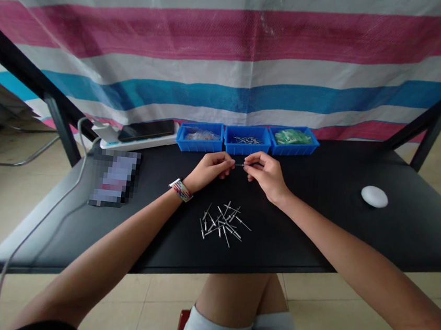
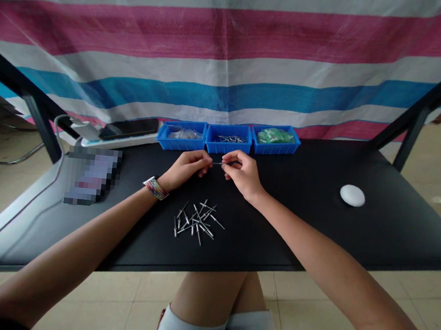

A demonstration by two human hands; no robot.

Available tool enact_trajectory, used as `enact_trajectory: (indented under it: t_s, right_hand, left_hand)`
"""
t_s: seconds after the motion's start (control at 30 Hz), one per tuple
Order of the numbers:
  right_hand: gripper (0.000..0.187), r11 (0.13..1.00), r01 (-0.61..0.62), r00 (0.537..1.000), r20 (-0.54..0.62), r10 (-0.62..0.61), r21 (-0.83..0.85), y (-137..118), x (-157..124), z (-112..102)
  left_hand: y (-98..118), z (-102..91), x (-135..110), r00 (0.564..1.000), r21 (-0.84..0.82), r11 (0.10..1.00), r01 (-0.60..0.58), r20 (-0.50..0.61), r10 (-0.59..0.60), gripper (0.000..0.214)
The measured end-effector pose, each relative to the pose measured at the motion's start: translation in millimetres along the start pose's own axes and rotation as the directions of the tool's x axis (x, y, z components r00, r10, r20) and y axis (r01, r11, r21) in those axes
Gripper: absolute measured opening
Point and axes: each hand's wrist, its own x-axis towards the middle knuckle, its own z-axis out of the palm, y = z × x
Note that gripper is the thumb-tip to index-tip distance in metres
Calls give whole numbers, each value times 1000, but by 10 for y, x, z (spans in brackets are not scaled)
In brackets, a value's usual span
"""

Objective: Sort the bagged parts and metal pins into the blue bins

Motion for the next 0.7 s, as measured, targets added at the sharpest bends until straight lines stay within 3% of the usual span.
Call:
enact_trajectory:
  t_s: [0.4,0.7]
  right_hand:
    - [25,997,-74,997,41,73,30,-63,-8,-5]
    - [21,999,-34,999,13,33,23,-22,-8,8]
  left_hand:
    - [-2,8,-5,999,-45,999,-20,-38,19,38]
    - [15,7,-1,999,-65,997,-28,-29,26,33]
